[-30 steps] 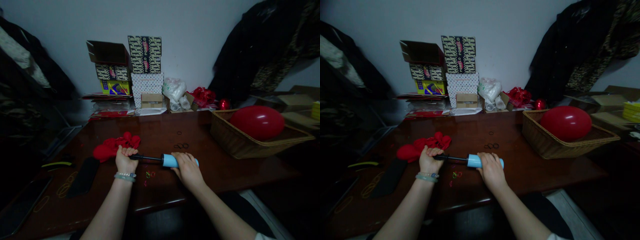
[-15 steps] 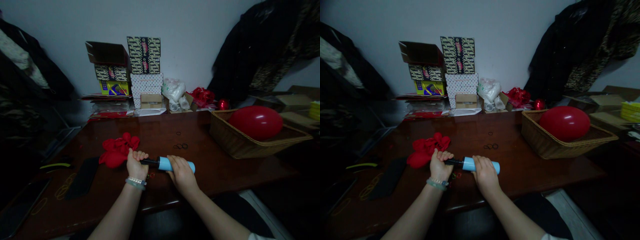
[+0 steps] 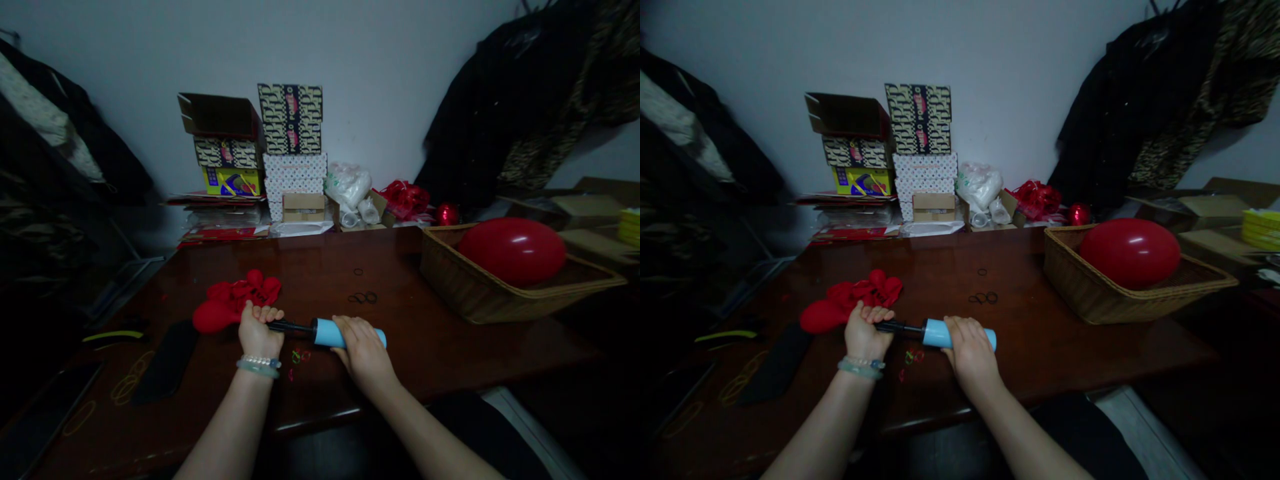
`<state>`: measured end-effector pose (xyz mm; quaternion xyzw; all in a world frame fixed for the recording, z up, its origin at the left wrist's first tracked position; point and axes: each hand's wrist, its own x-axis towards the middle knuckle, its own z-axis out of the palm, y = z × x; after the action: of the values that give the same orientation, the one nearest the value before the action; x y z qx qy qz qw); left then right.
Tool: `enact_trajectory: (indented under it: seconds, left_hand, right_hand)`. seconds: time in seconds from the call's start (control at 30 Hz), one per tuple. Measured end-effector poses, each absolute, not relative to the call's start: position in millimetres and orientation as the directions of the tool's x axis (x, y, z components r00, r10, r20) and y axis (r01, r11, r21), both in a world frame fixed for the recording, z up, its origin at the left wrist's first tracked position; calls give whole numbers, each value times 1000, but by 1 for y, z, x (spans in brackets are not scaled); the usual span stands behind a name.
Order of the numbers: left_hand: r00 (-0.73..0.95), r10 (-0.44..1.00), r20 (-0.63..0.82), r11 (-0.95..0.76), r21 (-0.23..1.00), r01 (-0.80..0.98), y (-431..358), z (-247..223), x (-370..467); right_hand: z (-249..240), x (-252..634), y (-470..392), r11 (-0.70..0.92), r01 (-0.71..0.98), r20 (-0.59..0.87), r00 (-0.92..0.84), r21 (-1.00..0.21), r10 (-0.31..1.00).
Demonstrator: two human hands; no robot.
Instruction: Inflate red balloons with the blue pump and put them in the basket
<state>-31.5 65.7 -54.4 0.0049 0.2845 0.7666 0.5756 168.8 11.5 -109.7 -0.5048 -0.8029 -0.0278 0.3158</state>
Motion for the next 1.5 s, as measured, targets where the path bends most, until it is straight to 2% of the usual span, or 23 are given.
enact_trajectory:
  seconds: [0.2,0.33,0.63,0.77,1.13,1.5]
  left_hand:
    - [-338,894,-293,-202,409,-890,70,-56,-45]
    - [-343,897,-280,-213,405,-889,67,-57,-37]
    - [-348,913,-212,-227,443,-867,56,-58,-9]
    - [-367,899,-240,-227,460,-858,52,-63,4]
    - [-335,912,-237,-204,446,-871,57,-49,-11]
    - [-329,916,-228,-224,391,-893,65,-48,-39]
  right_hand:
    - [-104,180,15,486,833,548,-285,-265,787]
    - [-107,183,13,426,872,568,-228,-242,791]
    - [-111,166,6,449,864,595,-243,-226,766]
    - [-114,161,5,454,865,603,-250,-213,757]
    - [-103,163,7,477,827,546,-263,-297,796]
    - [-93,186,10,444,847,518,-249,-294,818]
